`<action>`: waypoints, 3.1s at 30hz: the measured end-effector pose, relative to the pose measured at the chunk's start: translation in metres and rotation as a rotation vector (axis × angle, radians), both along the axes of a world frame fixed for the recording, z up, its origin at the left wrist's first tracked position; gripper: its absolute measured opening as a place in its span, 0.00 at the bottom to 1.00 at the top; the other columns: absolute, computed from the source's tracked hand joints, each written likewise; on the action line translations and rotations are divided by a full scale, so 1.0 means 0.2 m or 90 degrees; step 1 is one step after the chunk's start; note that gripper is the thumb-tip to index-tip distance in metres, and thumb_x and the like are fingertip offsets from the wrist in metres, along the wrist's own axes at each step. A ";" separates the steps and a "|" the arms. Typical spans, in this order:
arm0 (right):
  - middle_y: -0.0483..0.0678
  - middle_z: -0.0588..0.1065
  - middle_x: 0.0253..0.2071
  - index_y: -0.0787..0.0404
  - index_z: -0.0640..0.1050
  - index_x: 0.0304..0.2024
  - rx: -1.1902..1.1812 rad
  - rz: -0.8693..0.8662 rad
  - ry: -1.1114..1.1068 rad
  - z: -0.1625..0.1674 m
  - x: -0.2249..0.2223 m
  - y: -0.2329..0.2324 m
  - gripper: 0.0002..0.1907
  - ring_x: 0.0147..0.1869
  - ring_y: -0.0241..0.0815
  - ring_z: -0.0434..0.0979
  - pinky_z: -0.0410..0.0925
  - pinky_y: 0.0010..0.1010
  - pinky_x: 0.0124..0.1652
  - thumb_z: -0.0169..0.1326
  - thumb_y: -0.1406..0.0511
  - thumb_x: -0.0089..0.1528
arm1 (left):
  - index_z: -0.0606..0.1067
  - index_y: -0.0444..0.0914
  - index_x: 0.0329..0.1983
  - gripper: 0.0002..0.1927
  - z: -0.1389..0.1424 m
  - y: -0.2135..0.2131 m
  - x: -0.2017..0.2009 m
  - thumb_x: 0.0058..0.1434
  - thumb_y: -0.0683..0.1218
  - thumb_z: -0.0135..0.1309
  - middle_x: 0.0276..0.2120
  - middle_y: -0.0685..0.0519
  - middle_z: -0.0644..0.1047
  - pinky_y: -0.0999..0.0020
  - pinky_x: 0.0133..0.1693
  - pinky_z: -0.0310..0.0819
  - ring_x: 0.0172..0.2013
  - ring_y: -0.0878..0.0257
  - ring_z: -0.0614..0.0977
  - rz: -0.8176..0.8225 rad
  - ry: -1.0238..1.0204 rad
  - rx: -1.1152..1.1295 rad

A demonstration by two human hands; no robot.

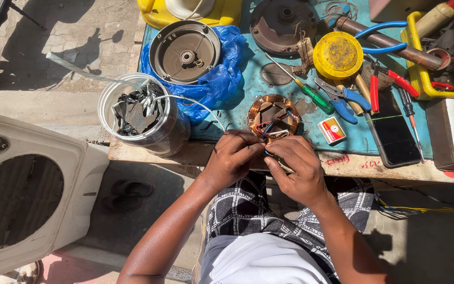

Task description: The person sits at an outdoor workbench repairing an electric fan motor. They handle the copper-wound stator, cut and trim wire with pliers, place insulating pieces from a jar into the stator slots, and press components into place by hand.

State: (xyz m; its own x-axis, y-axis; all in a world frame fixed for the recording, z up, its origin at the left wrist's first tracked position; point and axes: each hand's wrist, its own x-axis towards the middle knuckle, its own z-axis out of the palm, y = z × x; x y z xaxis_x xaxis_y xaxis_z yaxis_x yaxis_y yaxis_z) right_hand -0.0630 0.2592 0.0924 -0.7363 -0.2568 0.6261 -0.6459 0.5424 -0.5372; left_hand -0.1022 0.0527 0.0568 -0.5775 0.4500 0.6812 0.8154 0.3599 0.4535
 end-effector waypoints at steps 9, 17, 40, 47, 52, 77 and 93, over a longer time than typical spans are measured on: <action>0.51 0.80 0.42 0.65 0.78 0.46 -0.114 -0.059 -0.037 -0.11 0.01 0.01 0.08 0.47 0.44 0.81 0.73 0.31 0.48 0.60 0.75 0.64 | 0.74 0.35 0.47 0.20 -0.02 -0.02 0.00 0.50 0.34 0.61 0.46 0.49 0.78 0.59 0.52 0.76 0.49 0.52 0.81 -0.015 -0.050 0.069; 0.52 0.80 0.44 0.65 0.74 0.45 -0.186 -0.024 -0.075 -0.17 0.02 0.02 0.08 0.50 0.43 0.81 0.74 0.31 0.51 0.58 0.76 0.65 | 0.73 0.33 0.54 0.25 0.00 0.00 -0.01 0.51 0.36 0.61 0.44 0.46 0.77 0.57 0.50 0.76 0.46 0.50 0.80 -0.049 -0.091 0.066; 0.52 0.79 0.45 0.63 0.72 0.46 -0.112 -0.140 0.012 -0.05 -0.03 0.20 0.11 0.47 0.46 0.82 0.73 0.28 0.44 0.60 0.77 0.66 | 0.76 0.38 0.50 0.22 -0.06 0.08 -0.01 0.50 0.38 0.65 0.43 0.52 0.75 0.59 0.40 0.74 0.40 0.53 0.79 0.009 -0.001 -0.023; 0.54 0.78 0.41 0.67 0.80 0.46 0.070 -0.042 0.076 -0.03 -0.01 0.10 0.15 0.43 0.52 0.79 0.72 0.38 0.45 0.63 0.71 0.57 | 0.77 0.38 0.54 0.28 -0.07 0.07 -0.01 0.45 0.40 0.64 0.42 0.51 0.75 0.58 0.41 0.74 0.41 0.53 0.79 0.010 0.011 -0.048; 0.52 0.78 0.38 0.68 0.79 0.41 0.126 -0.043 0.097 -0.03 -0.04 0.05 0.09 0.41 0.50 0.80 0.74 0.39 0.43 0.60 0.76 0.58 | 0.77 0.39 0.55 0.32 -0.07 0.06 0.00 0.41 0.40 0.63 0.46 0.51 0.76 0.58 0.43 0.74 0.42 0.52 0.79 0.016 0.033 -0.055; 0.56 0.75 0.38 0.70 0.77 0.43 0.213 -0.122 0.183 -0.07 -0.14 0.07 0.11 0.39 0.53 0.79 0.74 0.39 0.38 0.58 0.76 0.57 | 0.73 0.34 0.46 0.27 0.01 0.13 -0.07 0.41 0.41 0.67 0.39 0.48 0.73 0.54 0.39 0.75 0.40 0.47 0.78 -0.018 -0.013 -0.015; 0.56 0.76 0.37 0.69 0.77 0.43 0.187 -0.152 0.174 -0.08 -0.14 0.08 0.11 0.39 0.53 0.80 0.74 0.39 0.39 0.58 0.77 0.58 | 0.74 0.36 0.44 0.22 0.02 0.14 -0.06 0.44 0.37 0.62 0.41 0.48 0.74 0.55 0.39 0.76 0.40 0.48 0.79 -0.007 -0.034 -0.006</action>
State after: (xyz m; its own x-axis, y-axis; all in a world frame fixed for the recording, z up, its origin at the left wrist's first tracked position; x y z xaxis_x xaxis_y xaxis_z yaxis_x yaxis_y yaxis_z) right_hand -0.0902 0.2742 0.0768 -0.6146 -0.2956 0.7314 -0.5815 0.7963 -0.1668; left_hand -0.1151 0.0804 0.0599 -0.6073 0.4625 0.6460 0.7945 0.3550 0.4928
